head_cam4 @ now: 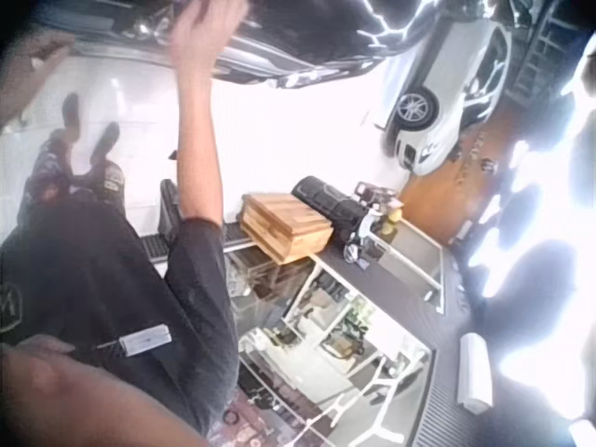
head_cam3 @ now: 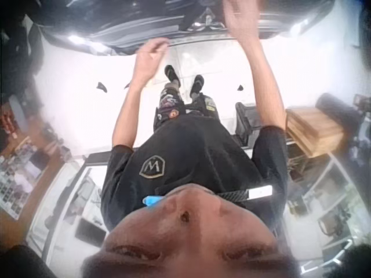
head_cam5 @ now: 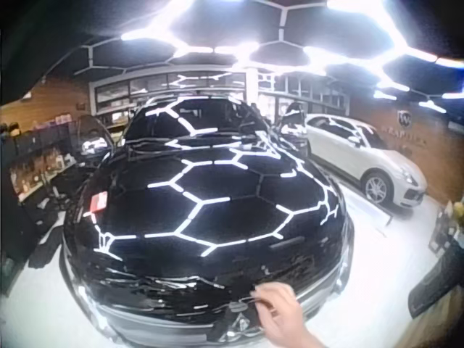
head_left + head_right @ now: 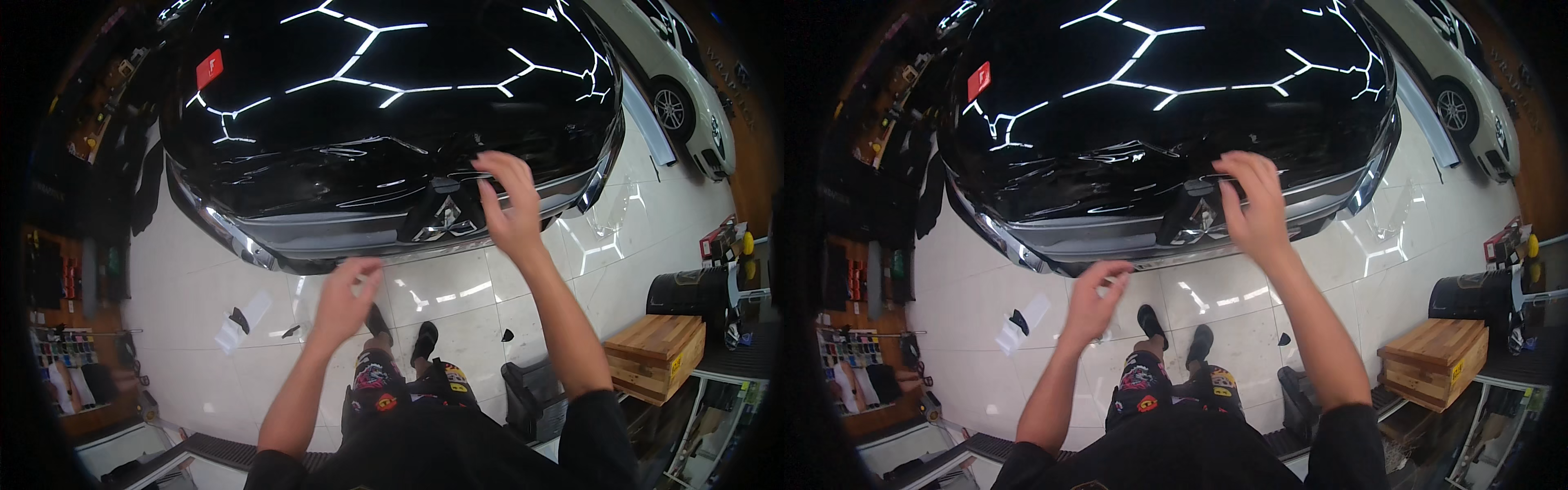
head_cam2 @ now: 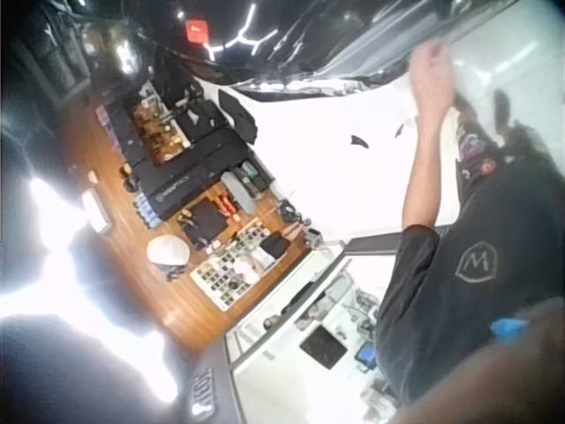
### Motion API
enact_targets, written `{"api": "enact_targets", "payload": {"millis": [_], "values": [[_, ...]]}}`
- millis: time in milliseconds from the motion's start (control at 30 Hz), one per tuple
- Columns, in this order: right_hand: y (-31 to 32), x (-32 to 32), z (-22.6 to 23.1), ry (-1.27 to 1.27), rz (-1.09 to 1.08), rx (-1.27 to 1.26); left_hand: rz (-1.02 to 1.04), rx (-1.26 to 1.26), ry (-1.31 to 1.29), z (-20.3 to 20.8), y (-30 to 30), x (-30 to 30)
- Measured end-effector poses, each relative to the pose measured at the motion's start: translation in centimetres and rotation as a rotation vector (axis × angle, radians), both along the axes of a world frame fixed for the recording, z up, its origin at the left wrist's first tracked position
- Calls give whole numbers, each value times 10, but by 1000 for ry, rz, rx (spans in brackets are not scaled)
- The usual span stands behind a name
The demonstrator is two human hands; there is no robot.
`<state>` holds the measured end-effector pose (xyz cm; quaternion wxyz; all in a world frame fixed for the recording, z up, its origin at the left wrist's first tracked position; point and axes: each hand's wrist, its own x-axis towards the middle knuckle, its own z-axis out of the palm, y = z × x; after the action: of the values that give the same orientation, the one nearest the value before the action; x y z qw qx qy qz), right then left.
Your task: The person applies a transparent protective film to the front bumper of a black car. They use a red squeegee to smooth the film and a metal tool to trim excess material around the emblem and edges.
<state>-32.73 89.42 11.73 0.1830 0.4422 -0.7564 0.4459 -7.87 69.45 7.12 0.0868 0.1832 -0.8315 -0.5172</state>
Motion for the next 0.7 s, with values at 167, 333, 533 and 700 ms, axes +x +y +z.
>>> {"api": "enact_targets", "payload": {"millis": [167, 333, 533, 700], "values": [[-76, -58, -13, 167, 87, 283, 44, 8, 160, 83, -26, -23], [-97, -72, -16, 163, 95, 397, 15, -20, 269, 85, -59, -53], [-100, -73, 3, 197, 103, 516, -52, -90, 295, 83, -86, -130], [-93, -79, -6, 216, 199, 445, -267, -669, 262, 67, -82, -200]]}}
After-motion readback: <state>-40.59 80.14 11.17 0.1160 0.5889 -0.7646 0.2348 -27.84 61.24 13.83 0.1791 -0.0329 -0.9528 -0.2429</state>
